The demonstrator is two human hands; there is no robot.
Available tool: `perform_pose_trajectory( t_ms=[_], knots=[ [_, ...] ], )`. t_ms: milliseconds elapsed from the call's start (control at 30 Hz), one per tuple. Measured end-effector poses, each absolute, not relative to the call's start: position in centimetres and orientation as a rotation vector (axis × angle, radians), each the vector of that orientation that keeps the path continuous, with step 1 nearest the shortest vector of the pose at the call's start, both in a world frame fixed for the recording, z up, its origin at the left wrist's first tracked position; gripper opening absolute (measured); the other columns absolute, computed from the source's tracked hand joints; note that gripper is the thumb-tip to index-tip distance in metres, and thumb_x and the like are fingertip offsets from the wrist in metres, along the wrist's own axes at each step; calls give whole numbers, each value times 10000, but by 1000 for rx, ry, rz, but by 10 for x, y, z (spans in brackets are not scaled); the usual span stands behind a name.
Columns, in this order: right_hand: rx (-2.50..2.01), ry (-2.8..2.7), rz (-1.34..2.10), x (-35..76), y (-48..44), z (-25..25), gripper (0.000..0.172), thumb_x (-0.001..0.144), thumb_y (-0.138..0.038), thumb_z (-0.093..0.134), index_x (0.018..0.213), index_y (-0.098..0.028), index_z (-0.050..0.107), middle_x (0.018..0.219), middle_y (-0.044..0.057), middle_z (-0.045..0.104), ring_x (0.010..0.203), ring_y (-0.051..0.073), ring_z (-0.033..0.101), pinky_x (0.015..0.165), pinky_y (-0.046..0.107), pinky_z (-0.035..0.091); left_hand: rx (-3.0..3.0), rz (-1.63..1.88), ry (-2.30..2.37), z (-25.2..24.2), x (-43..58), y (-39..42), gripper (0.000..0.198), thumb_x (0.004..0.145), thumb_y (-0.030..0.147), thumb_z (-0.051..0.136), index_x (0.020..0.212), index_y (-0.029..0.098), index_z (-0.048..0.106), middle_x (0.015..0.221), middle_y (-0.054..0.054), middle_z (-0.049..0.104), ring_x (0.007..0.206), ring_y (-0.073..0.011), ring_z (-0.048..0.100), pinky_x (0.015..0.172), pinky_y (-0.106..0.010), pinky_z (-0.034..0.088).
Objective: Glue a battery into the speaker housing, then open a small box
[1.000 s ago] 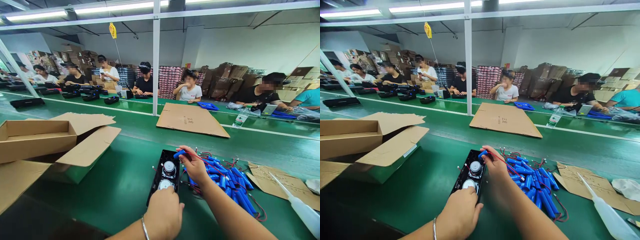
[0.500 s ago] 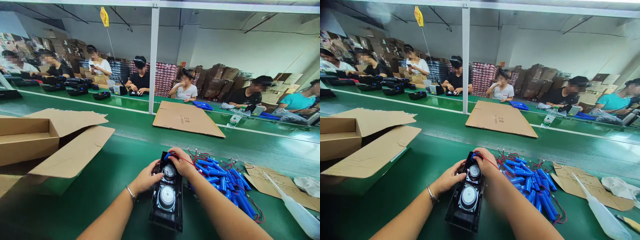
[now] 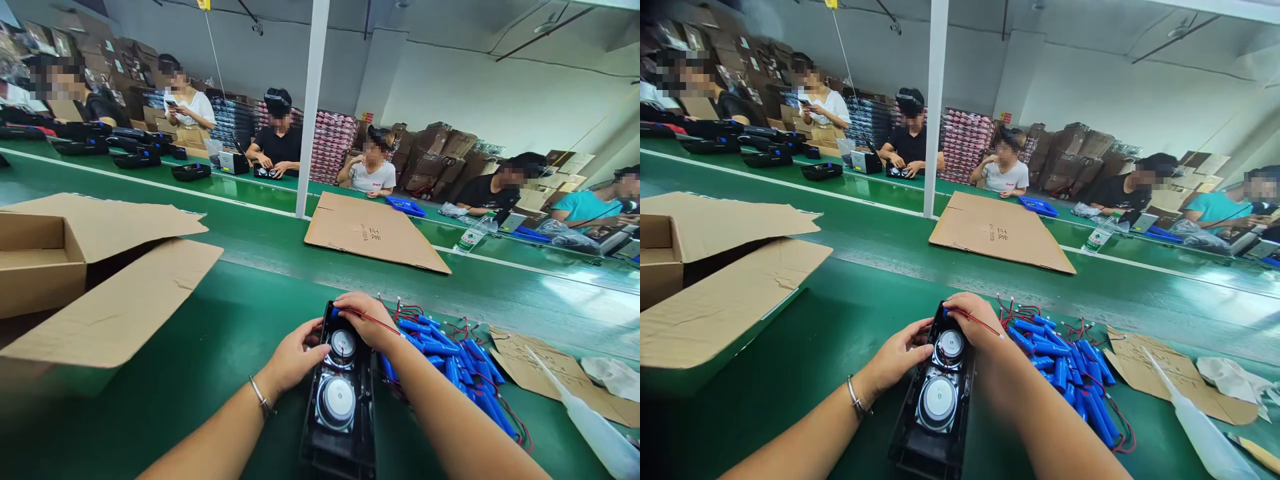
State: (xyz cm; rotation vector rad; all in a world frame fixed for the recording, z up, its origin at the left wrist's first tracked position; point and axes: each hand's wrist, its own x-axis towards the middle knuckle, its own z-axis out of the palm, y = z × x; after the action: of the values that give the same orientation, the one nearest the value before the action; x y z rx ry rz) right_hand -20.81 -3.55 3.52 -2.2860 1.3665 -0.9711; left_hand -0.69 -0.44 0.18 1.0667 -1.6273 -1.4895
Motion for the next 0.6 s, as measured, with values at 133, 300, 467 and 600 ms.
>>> perform_pose_trajectory(
  t_ms=[133, 300, 467, 600],
  knots=[
    [-2399, 1427, -938, -213, -38, 36, 166, 803, -233, 595, 927, -279, 695, 1075, 10, 583, 1025, 166, 493, 943, 365, 377, 1064, -1504, -1574, 0, -7, -4, 744, 673, 380, 641, 1319, 89, 416, 1190, -130, 512, 981, -188, 491, 841, -303, 443],
    [-2491, 1463, -883, -212, -42, 37, 180, 846, -317, 545, 957, -337, 685, 1078, -14, 592, 1031, 172, 486, 942, 392, 361, 1075, -1514, -1556, -2, -7, -5, 813, 664, 407, 649, 1348, 62, 378, 1176, -143, 521, 986, -201, 494, 854, -327, 436],
    [-2461, 1648, -1011, -261, -16, 32, 347, 872, -307, 432, 1182, -264, 582, 1227, 16, 518, 1156, 173, 455, 1021, 388, 337, 1051, -1514, -1587, -1, -6, -5, 809, 687, 443, 636, 1354, 73, 363, 1275, -134, 471, 1074, -216, 482, 944, -349, 410],
    [-2007, 2324, -1388, -382, 51, 11, 578, 786, -495, 487, 1187, -84, 554, 1140, 227, 526, 1104, 351, 469, 934, 559, 323, 1068, -1497, -1573, 4, -8, -3, 741, 709, 440, 609, 1316, 69, 405, 1291, -132, 466, 1113, -215, 487, 961, -333, 408]
  ],
)
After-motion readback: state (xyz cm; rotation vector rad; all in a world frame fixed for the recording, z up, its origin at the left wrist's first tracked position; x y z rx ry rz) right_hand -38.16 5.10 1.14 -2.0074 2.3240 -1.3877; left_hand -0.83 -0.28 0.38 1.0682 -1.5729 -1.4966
